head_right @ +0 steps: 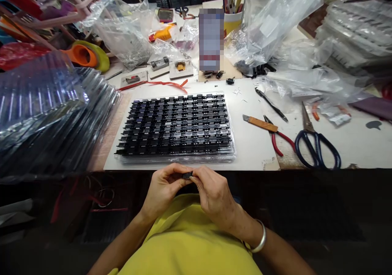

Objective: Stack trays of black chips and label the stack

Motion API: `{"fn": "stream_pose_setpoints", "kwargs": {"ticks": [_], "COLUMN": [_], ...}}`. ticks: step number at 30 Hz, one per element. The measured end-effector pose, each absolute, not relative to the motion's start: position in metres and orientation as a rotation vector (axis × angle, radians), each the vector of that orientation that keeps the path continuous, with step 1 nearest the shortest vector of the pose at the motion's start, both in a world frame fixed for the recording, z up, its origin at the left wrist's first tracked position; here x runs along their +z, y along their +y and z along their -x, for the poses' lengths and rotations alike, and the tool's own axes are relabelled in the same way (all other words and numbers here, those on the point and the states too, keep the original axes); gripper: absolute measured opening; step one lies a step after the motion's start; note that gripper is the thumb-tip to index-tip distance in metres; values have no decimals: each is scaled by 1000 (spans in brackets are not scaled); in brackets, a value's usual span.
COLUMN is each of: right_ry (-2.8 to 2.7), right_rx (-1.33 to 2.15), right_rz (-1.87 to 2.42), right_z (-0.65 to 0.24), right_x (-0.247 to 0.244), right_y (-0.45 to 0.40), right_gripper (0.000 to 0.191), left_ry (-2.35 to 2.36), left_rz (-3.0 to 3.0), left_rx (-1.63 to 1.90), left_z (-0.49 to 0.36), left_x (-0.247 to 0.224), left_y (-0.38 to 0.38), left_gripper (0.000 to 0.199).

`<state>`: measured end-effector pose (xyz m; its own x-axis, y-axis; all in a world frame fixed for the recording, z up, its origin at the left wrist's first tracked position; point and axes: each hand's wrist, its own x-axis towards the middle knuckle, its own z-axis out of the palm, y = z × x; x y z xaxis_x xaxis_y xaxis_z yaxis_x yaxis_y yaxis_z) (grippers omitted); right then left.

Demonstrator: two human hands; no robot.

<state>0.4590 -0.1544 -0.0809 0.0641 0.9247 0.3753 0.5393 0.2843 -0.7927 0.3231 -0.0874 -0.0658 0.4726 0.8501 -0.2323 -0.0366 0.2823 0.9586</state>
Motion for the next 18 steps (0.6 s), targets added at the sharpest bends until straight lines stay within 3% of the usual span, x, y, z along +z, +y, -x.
{"fn": "stream_pose_setpoints", "kwargs": {"ticks": [4, 8, 11, 18], "right_ry": [-1541, -1244, -1062, -1160], "right_rx": [615, 1135, 1373, 1336], "right_rz": [1412, 1415, 1335, 1312], "right_z": [-464, -475, -482, -485], "right_x": [-78, -75, -74, -75], "right_y": [-153, -150, -149, -156], "right_gripper": [14, 16, 22, 22], "left_ry": [955, 939, 913, 815], "left_rz": [-1110, -1049, -1048, -1108], "left_rx": [604, 548, 555, 517], "left_z": [-324, -326, -325, -320], "left_x": [-65, -64, -65, -68], "left_y": [-87, -91, -93, -89], "left_gripper": [13, 27, 26, 21]}}
